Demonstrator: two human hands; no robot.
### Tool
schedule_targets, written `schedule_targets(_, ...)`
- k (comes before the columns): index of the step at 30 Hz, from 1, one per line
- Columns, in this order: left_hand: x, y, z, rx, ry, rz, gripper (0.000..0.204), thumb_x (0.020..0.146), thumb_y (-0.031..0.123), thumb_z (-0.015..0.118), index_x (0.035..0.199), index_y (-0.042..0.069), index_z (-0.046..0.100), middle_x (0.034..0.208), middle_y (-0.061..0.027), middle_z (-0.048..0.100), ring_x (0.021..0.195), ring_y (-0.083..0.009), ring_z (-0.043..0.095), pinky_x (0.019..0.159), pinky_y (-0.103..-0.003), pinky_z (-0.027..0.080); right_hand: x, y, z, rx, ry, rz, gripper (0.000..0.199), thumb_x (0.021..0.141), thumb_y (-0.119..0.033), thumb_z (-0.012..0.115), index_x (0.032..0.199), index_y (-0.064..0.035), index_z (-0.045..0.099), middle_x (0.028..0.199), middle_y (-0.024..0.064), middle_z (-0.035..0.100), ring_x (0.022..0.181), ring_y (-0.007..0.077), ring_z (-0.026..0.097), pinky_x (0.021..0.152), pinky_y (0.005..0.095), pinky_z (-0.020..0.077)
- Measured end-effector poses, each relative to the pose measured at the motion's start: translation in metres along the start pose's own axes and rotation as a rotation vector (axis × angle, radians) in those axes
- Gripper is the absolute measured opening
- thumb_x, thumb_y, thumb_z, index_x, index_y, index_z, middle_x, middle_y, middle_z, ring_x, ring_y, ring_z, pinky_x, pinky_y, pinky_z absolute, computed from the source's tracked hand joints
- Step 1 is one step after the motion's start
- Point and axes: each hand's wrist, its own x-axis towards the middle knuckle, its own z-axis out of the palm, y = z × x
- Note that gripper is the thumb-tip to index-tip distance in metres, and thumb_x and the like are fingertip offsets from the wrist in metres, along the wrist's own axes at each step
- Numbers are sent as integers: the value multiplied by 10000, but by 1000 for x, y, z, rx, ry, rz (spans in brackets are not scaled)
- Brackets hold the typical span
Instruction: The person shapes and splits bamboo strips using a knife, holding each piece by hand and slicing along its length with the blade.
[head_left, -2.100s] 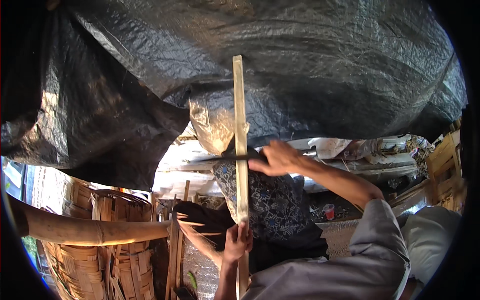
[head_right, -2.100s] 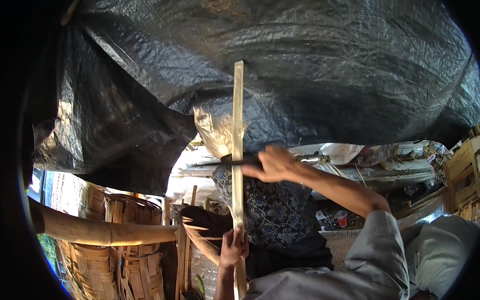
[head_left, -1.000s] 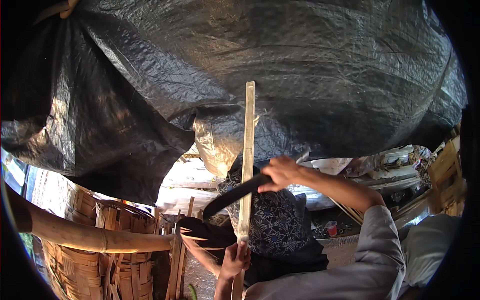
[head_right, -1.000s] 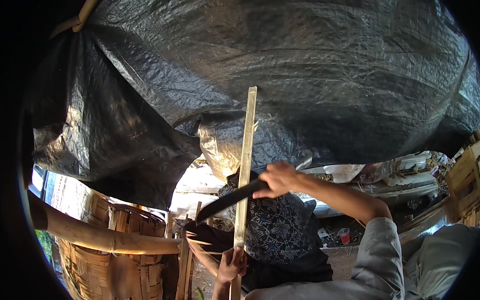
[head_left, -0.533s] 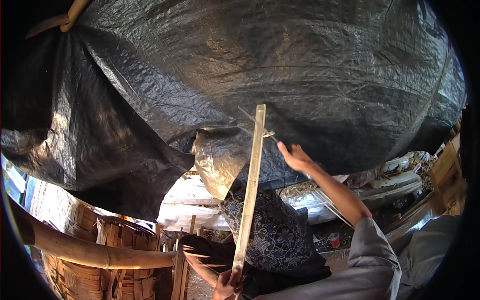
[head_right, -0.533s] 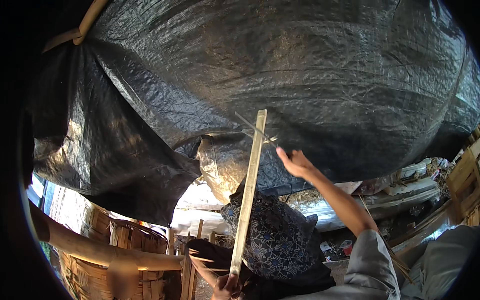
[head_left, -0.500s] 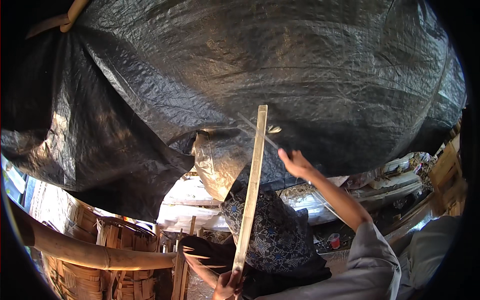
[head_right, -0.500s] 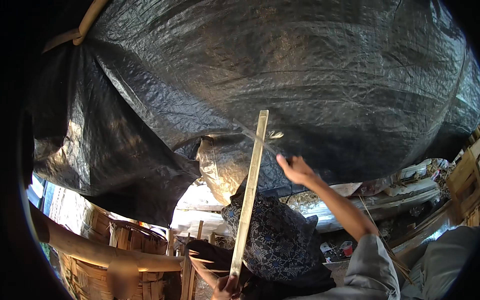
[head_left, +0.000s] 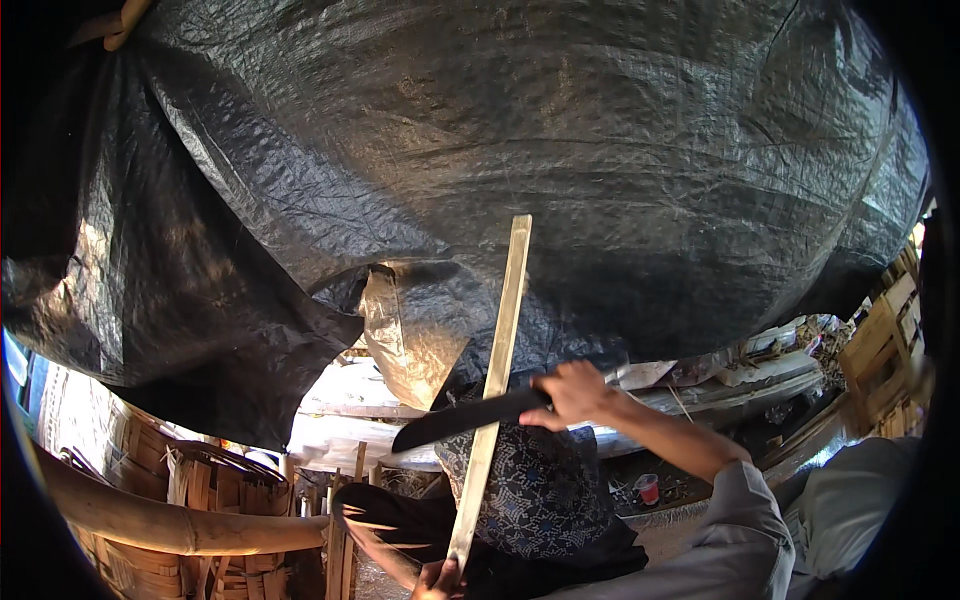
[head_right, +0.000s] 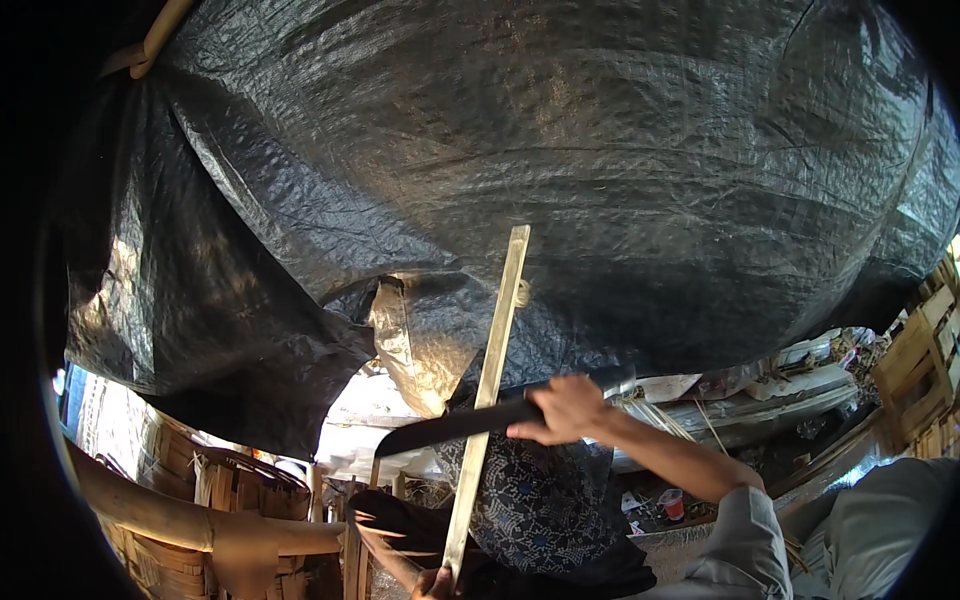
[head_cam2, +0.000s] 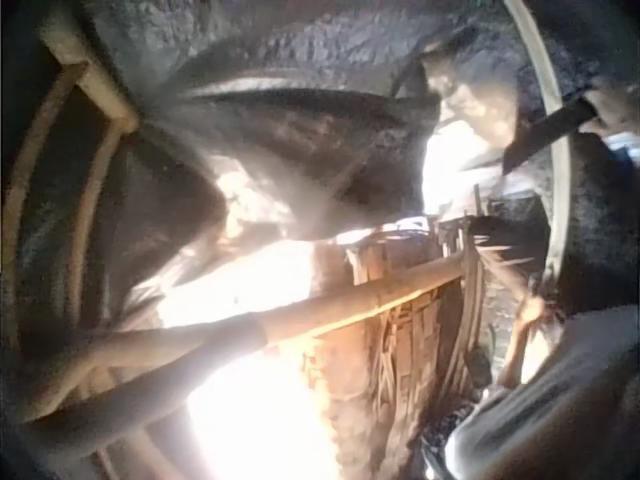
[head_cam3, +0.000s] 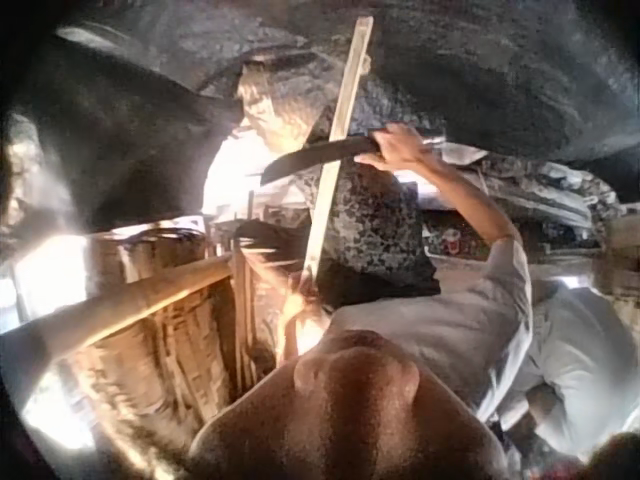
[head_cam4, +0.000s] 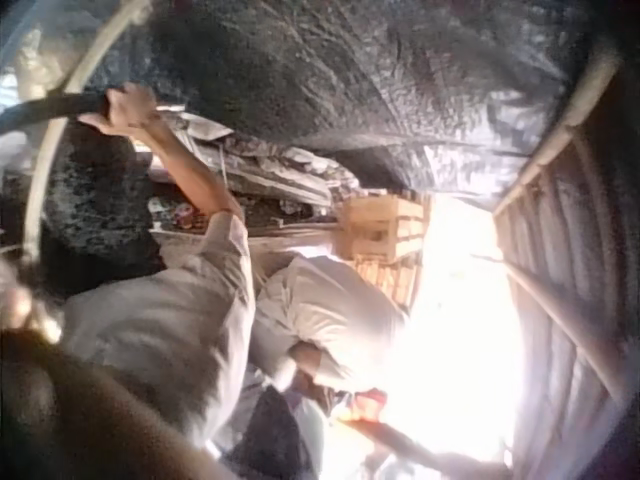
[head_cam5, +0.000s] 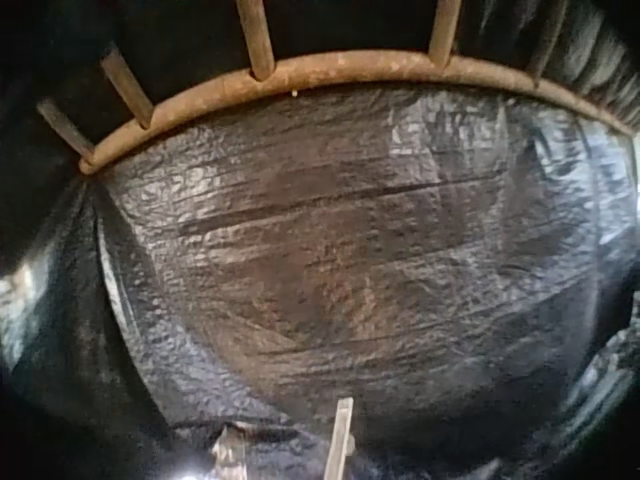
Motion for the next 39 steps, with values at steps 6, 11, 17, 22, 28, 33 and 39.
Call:
schedule_targets(6, 12, 5, -4, -269, -141, -218, 300, 862, 171, 534, 1143, 75, 484, 949, -47, 527, 607, -107, 510, 428, -229, 392, 73, 155, -37, 328, 367, 705, 831, 792, -705, 326, 957, 52, 625, 861, 265, 621, 891, 411, 597, 788, 451, 480)
schedule_targets(11, 7, 5, -6, -462, -218, -447, 260, 867, 179, 533, 1097, 58, 510, 886, -39, 533, 582, -98, 503, 421, -219, 381, 60, 118, 2, 259, 274, 653, 765, 788, -696, 356, 976, -9, 635, 947, 261, 610, 961, 373, 583, 803, 440, 471)
schedule_targets(17, 9, 8, -4, -746, -353, -681, 227, 873, 190, 532, 1041, 38, 540, 810, -30, 541, 551, -87, 495, 412, -207, 368, -7, 131, 164, 332, 72, 515, 708, 875, -599, 317, 863, 38, 623, 771, 276, 611, 679, 335, 635, 615, 420, 481)
schedule_targets(22, 8, 12, -4, -1039, -434, -901, 216, 878, 199, 531, 995, 21, 565, 747, -23, 547, 526, -79, 488, 405, -198, 357, -93, 99, 216, 981, -351, 930, 806, 731, -823, 140, 557, -100, 451, 463, -7, 308, 377, 138, 290, 384, 318, 263)
schedule_targets(28, 88, 53, -15, -1247, -224, -788, 422, 945, 369, 410, 763, 8, 529, 535, -4, 445, 429, -71, 423, 389, -210, 331, -146, 66, 176, 1438, -504, 1007, 758, 678, -858, 233, 491, -140, 391, 438, 11, 381, 341, 148, 302, 343, 310, 230)
schedule_targets(33, 129, 62, 9, -1363, -187, -767, 482, 936, 431, 401, 800, -6, 553, 570, -5, 461, 479, -75, 416, 432, -210, 335, -154, 37, 144, 1506, -152, 1218, 667, 736, -807, 264, 491, -191, 334, 416, -33, 278, 322, 109, 224, 330, 266, 165)
schedule_targets(39, 129, 48, 24, -1518, -256, -808, 496, 934, 454, 388, 799, 3, 542, 589, -20, 471, 481, -87, 415, 439, -221, 344, -142, 2, 74, 1754, 17, 832, 723, 701, -835, 202, 585, -130, 314, 424, -36, 215, 319, 88, 222, 334, 237, 182)
